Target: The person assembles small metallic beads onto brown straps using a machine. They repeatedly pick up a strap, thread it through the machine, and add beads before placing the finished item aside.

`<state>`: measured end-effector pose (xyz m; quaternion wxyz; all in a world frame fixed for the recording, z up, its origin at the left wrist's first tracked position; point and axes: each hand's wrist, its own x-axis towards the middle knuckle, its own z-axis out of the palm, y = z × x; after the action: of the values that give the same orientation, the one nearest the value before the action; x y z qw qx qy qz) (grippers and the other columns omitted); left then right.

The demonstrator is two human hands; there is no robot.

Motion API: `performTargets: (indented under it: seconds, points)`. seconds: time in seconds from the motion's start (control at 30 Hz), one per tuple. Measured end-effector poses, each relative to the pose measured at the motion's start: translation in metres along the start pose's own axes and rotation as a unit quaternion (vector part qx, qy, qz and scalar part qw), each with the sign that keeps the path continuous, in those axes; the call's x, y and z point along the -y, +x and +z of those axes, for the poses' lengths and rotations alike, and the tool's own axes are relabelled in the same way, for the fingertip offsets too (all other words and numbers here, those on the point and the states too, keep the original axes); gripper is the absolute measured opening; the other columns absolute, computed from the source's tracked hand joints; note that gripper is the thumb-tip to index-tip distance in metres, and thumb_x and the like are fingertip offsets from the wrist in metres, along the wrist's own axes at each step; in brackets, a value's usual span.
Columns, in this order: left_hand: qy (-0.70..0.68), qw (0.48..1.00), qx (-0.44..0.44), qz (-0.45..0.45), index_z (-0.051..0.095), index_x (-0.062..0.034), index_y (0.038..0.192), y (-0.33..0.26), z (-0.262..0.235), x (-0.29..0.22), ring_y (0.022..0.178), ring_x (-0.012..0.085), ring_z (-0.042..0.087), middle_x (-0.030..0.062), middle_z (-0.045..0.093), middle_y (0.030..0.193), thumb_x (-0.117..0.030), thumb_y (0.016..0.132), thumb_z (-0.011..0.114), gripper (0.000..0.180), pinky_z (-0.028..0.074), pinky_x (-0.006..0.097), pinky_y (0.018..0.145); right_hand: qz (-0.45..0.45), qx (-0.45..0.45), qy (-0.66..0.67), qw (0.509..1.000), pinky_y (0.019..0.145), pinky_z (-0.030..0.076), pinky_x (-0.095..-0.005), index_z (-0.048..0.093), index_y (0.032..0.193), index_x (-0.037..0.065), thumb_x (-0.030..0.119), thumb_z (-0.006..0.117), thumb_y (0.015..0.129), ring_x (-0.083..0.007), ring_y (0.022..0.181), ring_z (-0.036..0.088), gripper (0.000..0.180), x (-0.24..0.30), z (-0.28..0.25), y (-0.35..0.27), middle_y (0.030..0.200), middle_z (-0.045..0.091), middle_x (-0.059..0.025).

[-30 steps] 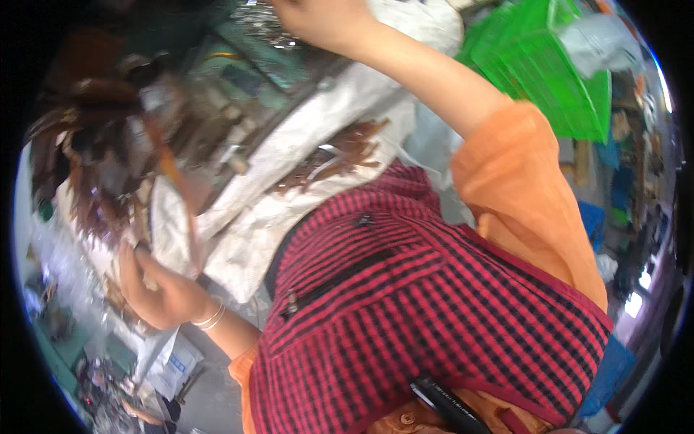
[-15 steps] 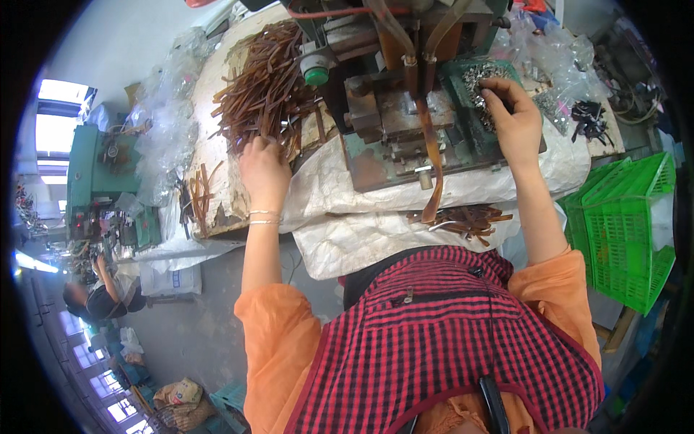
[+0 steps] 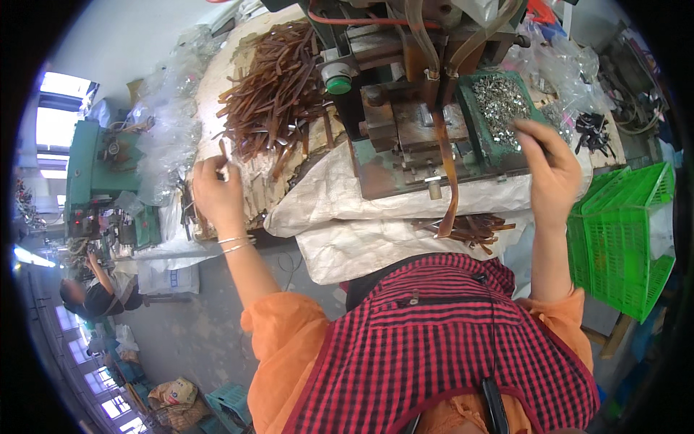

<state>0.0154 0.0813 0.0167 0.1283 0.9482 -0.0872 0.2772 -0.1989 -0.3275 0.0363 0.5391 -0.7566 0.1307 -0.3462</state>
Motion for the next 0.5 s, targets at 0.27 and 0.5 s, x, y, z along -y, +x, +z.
performTargets:
  seconds: [0.27, 0.5]
  points:
    - [-0.019, 0.998, 0.059, -0.016, 0.072, -0.0048, 0.098, -0.025, 0.036, 0.056, 0.103, 0.0353, 0.061, 0.0143, 0.067, 0.105, -0.013, 0.080, 0.070, 0.020, 0.049, 0.044, 0.091, 0.007, -0.024, 0.149, 0.988, 0.084, 0.050, -0.0248, 0.061, 0.117, -0.005, 0.000, 0.069, 0.087, -0.0116, 0.092, 0.065, 0.032, -0.002, 0.095, 0.022, 0.096, 0.070, -0.0067]
    - [0.092, 0.985, 0.092, 0.116, 0.072, -0.0019, 0.087, -0.035, 0.061, -0.029, 0.084, 0.0349, 0.064, 0.0150, 0.063, 0.093, -0.016, 0.079, 0.074, 0.016, 0.052, 0.046, 0.075, 0.116, 0.016, 0.277, 0.954, 0.084, 0.052, -0.0248, 0.052, 0.127, -0.005, 0.003, 0.070, 0.086, -0.0117, 0.092, 0.064, 0.045, 0.026, 0.102, 0.019, 0.098, 0.070, -0.0088]
